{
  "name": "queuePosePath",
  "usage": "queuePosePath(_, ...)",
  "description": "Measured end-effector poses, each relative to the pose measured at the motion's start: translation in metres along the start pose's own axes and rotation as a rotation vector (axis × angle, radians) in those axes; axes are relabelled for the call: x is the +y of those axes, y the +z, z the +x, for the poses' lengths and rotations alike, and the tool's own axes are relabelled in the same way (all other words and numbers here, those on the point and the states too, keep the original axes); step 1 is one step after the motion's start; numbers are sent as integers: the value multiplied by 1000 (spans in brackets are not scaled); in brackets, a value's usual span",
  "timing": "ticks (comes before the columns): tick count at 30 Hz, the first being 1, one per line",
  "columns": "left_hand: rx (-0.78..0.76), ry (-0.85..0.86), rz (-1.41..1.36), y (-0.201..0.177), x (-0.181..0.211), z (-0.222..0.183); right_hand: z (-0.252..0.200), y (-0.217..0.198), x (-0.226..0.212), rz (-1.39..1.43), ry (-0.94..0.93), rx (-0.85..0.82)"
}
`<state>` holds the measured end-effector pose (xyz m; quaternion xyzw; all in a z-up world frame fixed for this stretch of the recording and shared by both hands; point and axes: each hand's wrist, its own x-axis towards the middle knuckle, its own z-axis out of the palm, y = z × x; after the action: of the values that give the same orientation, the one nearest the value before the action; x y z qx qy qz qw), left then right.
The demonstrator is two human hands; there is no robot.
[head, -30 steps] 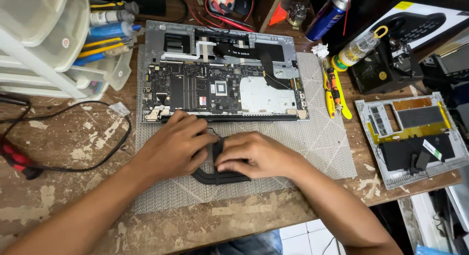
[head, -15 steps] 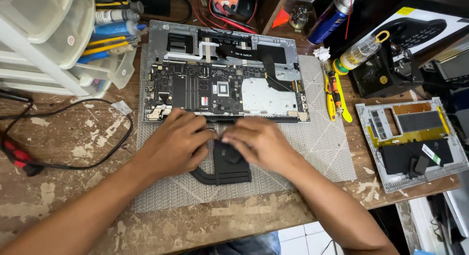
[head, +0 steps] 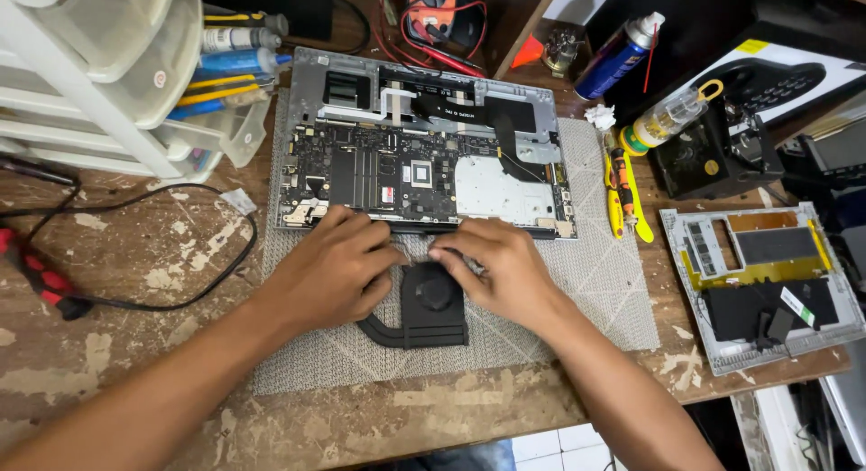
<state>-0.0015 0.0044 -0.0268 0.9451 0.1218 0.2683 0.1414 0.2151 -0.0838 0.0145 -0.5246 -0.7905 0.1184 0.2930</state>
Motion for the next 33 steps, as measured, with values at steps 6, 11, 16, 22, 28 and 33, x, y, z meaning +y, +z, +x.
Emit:
queuePosePath(6, -24, -7, 4, 2, -3, -2, -3, 12, -7, 154, 25, -110)
queuePosePath(11, -90, -51, -16, -10, 4, 5, 4, -11, 0, -17, 18, -37)
queuePosePath(16, -116, -63, -25, -9, 3, 3, 1, 1, -7, 238, 35, -31)
queuePosePath(22, -97, -56, -33, -9, 4, 4, 0, -5, 3, 73, 12, -127)
queuePosePath(28, -105, -41, -34, -9, 4, 3, 0, -8, 6, -9, -2, -62)
queuePosePath(33, -93, -45, -38, -7, 3, 4, -4, 9, -12, 311, -109, -273)
